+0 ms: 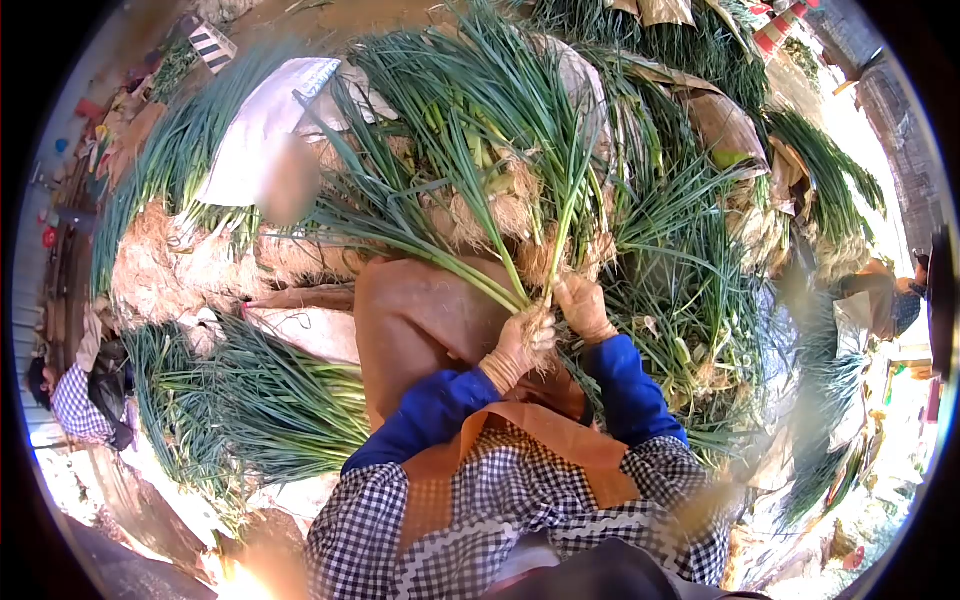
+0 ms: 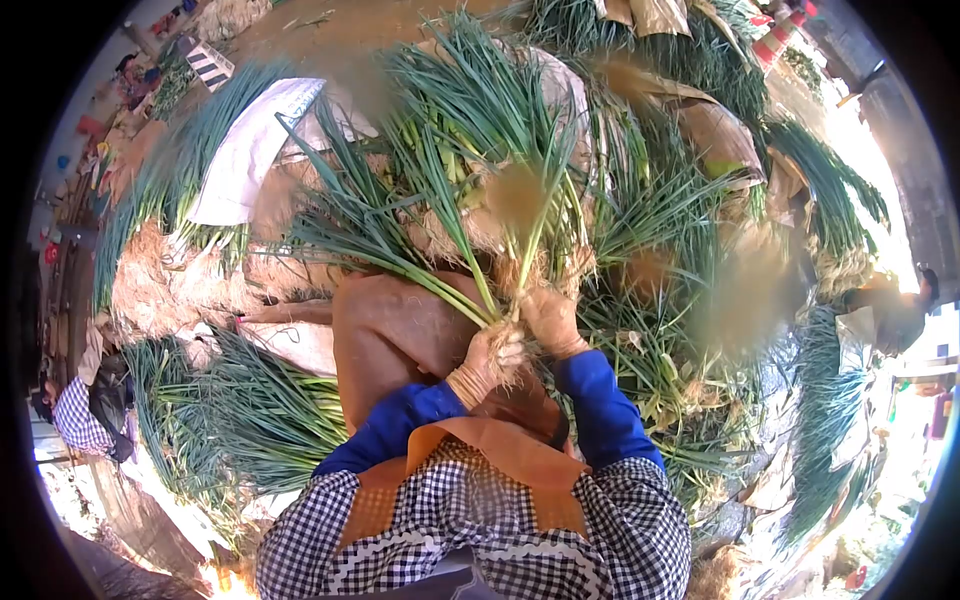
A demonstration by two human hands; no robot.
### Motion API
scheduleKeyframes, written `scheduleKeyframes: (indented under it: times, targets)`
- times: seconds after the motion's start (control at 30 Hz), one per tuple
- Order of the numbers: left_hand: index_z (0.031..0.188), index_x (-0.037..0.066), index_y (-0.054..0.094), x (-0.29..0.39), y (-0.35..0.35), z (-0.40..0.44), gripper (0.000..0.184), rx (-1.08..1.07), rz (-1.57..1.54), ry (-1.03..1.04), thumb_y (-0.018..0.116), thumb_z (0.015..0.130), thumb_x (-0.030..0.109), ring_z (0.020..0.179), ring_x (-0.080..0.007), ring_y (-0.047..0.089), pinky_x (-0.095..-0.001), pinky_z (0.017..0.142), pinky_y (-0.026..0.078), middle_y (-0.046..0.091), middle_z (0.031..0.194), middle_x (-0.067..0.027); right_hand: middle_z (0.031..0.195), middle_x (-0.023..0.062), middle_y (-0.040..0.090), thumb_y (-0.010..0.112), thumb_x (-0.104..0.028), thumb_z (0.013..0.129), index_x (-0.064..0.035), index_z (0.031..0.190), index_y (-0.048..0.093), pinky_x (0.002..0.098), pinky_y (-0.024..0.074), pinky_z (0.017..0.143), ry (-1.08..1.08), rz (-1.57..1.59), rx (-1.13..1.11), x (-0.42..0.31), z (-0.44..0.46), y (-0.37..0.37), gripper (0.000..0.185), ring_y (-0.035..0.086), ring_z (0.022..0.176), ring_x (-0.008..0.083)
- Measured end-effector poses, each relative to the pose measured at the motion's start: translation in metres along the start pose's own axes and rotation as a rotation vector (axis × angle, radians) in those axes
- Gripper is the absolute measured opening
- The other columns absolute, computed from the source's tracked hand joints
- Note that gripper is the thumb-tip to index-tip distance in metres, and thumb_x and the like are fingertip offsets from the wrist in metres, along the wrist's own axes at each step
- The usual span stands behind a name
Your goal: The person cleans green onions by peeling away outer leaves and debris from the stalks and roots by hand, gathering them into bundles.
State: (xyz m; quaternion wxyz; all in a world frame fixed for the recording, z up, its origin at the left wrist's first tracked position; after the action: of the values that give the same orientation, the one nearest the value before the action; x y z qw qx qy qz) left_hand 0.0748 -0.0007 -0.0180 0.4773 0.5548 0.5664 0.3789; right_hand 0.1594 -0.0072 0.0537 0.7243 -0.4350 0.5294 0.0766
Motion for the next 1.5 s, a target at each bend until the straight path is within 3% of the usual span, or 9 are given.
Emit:
scheduleKeyframes:
  times: [0.17,0.27,0.37,0.5,0.93,1.0,1.07,1.23,1.5]
  targets:
    - [0.093,0.004,0.050,0.013,0.018,-0.012,0.018,0.099,0.089,0.104,0.043,0.091,0.021,0.043,-0.0106,0.044,-0.0216,0.037,0.037,0.049,0.064,-0.0044,0.053,0.0074,0.046,0.058,-0.011,0.080,-0.0091,0.061,0.051,0.0360,0.0372,0.045,-0.716,-0.463,-0.184,-0.084,-0.084,-0.015,0.021,0.049,0.048,0.0237]
    - [0.098,0.003,0.049,0.025,-0.004,0.003,0.018,0.023,0.053,0.101,0.042,0.090,0.018,0.045,-0.0109,0.043,-0.0214,0.038,0.036,0.050,0.066,-0.0047,0.054,0.0074,0.053,0.060,-0.023,0.084,-0.0067,0.055,0.055,0.0310,0.0423,0.044,-0.121,-0.107,-0.090,-0.007,-0.092,-0.086,0.034,0.045,0.044,0.0184]
    - [0.102,0.003,0.049,0.017,-0.018,0.002,0.019,0.188,0.132,0.096,0.043,0.090,0.016,0.046,-0.0118,0.043,-0.0212,0.039,0.036,0.050,0.068,-0.0052,0.067,0.0088,0.061,0.056,-0.029,0.087,-0.0042,0.087,0.062,0.0324,0.0485,0.061,0.390,-0.997,-0.367,0.079,-0.095,-0.107,0.026,0.058,0.060,0.0220]
    - [0.104,0.003,0.049,0.002,-0.005,0.003,0.020,0.061,0.077,0.014,0.043,0.090,0.015,0.043,-0.0116,0.041,-0.0219,0.039,0.037,0.048,0.063,-0.0044,0.091,0.0146,0.061,0.051,-0.029,0.090,-0.0016,0.110,0.052,0.0317,0.0449,0.078,-0.003,0.164,-0.128,0.013,-0.044,-0.040,0.035,0.059,0.086,0.0220]
    - [0.094,0.002,0.051,0.046,-0.003,0.005,0.018,0.145,0.050,0.183,0.041,0.091,0.017,0.040,-0.0103,0.039,-0.0232,0.037,0.035,0.043,0.056,0.0008,0.077,0.0104,0.059,0.052,-0.024,0.085,-0.0083,0.080,0.060,0.0356,0.0467,0.063,-0.349,-0.093,-1.056,-0.062,-0.139,0.036,0.018,0.058,0.072,0.0232]
    - [0.098,0.002,0.051,0.040,-0.006,0.007,0.020,0.074,0.107,0.103,0.042,0.092,0.018,0.042,-0.0099,0.040,-0.0239,0.038,0.036,0.044,0.057,0.0002,0.083,0.0083,0.062,0.052,-0.031,0.086,-0.0134,0.090,0.066,0.0369,0.0478,0.065,0.169,0.264,-0.954,0.027,-0.130,-0.006,0.022,0.060,0.076,0.0223]
    - [0.101,-0.001,0.052,0.027,-0.007,0.004,0.023,0.068,0.234,0.009,0.044,0.092,0.019,0.046,-0.0107,0.045,-0.0242,0.041,0.039,0.048,0.060,-0.0018,0.084,0.0077,0.066,0.056,-0.043,0.082,-0.0155,0.100,0.066,0.0358,0.0485,0.067,0.423,-1.309,-0.745,0.083,-0.105,-0.077,0.035,0.064,0.077,0.0227]
    - [0.099,-0.002,0.052,0.011,-0.010,0.007,0.020,0.112,0.330,-0.058,0.047,0.090,0.015,0.053,-0.0167,0.053,-0.0265,0.048,0.046,0.056,0.070,-0.0074,0.058,0.0024,0.053,0.055,-0.031,0.088,-0.0032,0.090,0.057,0.0262,0.0453,0.055,0.469,0.492,-0.132,0.036,-0.043,-0.023,0.027,0.055,0.057,0.0115]
    - [0.109,-0.005,0.055,0.045,0.084,-0.041,0.032,-0.265,0.546,0.305,0.052,0.079,0.003,0.114,-0.0225,0.047,-0.0366,0.105,0.033,0.056,0.110,-0.0135,0.068,0.0007,0.052,0.053,-0.023,0.090,-0.0035,0.089,0.056,0.0221,0.0427,0.047,0.502,0.485,0.447,0.080,-0.034,-0.082,0.020,0.048,0.052,0.0093]
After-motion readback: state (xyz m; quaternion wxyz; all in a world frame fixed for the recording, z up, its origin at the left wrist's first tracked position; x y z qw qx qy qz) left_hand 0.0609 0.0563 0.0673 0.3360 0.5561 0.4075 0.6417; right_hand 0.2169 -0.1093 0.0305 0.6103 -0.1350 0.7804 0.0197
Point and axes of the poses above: each hand's wrist, its own z-axis towards the middle knuckle, its own y-axis out of the palm, x = y × z, the point moved 10 cm from there along z, towards the middle knuckle
